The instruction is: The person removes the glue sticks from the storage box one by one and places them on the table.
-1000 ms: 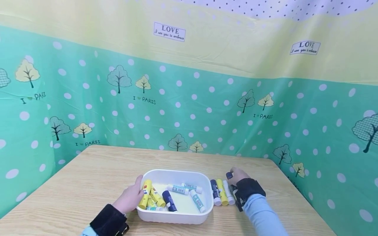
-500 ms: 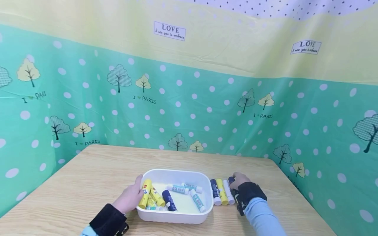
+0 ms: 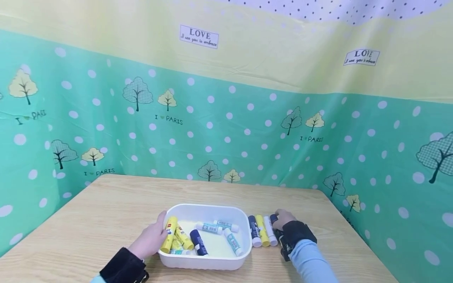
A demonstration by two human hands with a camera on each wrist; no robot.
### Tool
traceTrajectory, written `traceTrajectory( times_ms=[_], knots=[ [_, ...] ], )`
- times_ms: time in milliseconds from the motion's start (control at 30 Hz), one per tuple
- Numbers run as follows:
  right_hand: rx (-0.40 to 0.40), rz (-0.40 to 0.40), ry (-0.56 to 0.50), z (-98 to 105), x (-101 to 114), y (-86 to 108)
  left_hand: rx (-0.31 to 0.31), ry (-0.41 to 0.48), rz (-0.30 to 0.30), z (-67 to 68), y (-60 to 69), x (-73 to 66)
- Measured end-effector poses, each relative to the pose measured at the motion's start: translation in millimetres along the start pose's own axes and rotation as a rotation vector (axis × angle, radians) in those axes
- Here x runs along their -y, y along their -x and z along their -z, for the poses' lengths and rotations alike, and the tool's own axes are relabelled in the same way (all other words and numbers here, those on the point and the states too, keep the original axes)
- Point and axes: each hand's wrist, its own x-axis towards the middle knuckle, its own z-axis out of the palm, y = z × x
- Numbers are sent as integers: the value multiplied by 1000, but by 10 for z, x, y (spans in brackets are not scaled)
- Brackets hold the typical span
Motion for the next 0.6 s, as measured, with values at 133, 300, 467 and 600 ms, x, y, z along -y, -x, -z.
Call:
traceTrajectory(
  times_ms=[133, 300, 467, 600],
  knots=[
    [20, -30, -22, 13, 32, 8, -2, -10, -10, 5, -9, -4],
    [13, -18, -33, 28, 47, 24, -7, -22, -21, 16, -13, -9],
    [4, -7, -25, 25, 47, 40, -10, -30, -22, 15, -16, 2],
    [12, -34, -57, 1, 27, 43, -1, -27, -18, -2, -20, 14]
  ],
)
